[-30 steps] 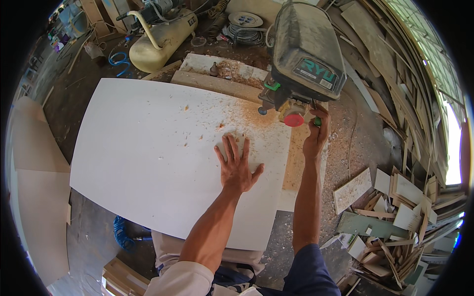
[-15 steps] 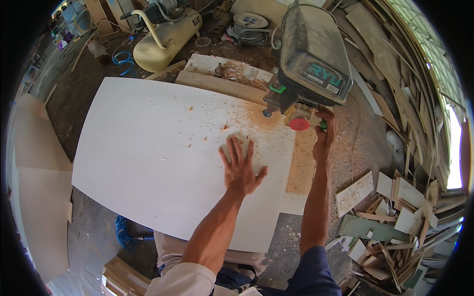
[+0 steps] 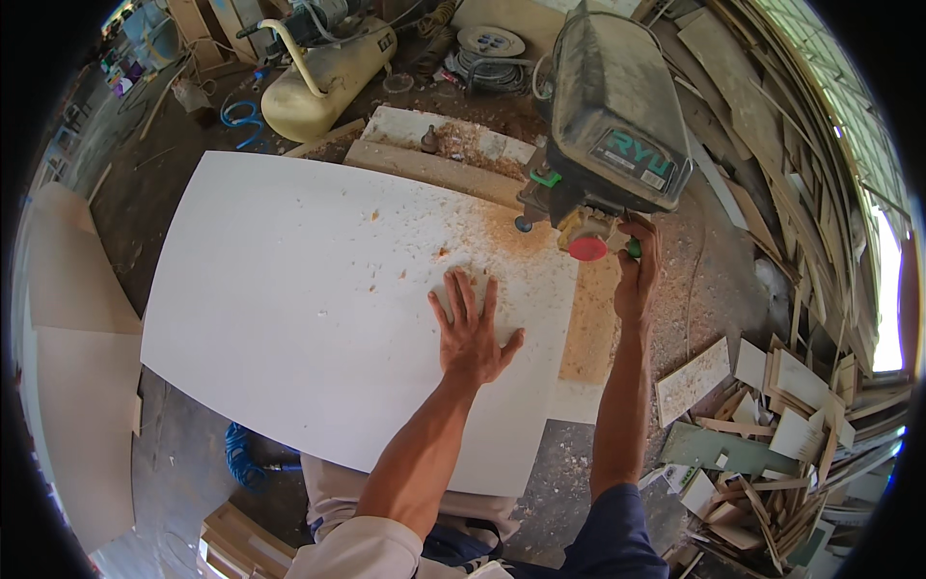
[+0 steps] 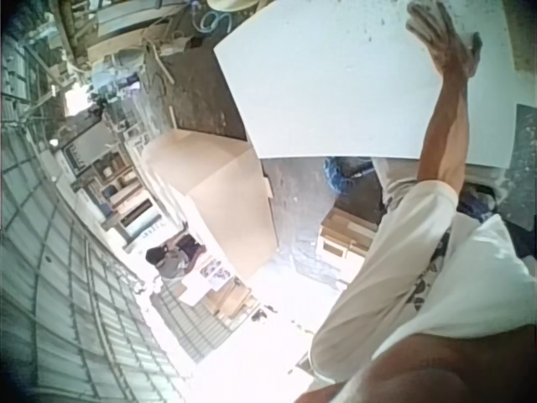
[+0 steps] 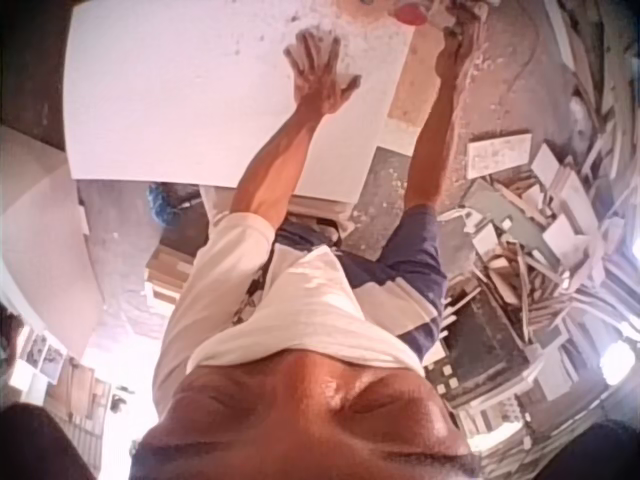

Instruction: The person uses a drill press to create holes in white wood panels and a smaller wood block. The person positions the panels under the drill bit, pulls the handle down to drill, and clears away wood shavings by hand.

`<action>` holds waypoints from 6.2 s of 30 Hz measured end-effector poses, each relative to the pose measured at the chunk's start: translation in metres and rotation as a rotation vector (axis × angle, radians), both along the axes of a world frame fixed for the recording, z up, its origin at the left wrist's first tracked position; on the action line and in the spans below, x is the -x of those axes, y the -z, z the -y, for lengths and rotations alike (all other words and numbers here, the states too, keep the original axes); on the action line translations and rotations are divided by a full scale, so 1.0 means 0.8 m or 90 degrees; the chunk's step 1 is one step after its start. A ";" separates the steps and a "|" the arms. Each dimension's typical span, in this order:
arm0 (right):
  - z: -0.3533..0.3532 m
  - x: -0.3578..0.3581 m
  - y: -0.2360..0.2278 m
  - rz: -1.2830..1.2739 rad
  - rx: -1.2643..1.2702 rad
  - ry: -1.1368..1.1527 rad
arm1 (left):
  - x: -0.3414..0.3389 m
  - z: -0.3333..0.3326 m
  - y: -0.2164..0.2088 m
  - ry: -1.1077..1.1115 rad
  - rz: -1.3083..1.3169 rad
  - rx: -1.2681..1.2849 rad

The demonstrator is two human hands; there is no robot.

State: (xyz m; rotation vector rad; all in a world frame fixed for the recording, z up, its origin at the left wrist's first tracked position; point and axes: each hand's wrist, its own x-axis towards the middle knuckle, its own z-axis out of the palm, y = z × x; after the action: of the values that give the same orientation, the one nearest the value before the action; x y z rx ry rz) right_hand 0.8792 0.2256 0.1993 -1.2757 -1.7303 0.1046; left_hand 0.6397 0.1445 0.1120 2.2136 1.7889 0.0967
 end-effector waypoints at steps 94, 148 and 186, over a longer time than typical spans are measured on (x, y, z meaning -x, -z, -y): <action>-0.075 -0.051 0.127 -0.301 0.416 0.152 | 0.366 0.317 0.018 -0.625 1.081 -0.139; 0.593 -0.227 0.136 -0.035 0.131 1.120 | 0.388 0.374 0.034 -0.709 1.272 0.280; 0.617 -0.077 0.155 -1.058 -0.061 0.587 | 0.203 0.200 0.015 0.000 0.290 0.000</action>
State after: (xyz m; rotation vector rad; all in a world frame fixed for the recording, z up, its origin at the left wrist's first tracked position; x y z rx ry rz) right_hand 0.9407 -0.2680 0.0750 -1.1348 0.2791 0.3823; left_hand 0.4774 -0.0152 0.1002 1.9846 1.5329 0.5519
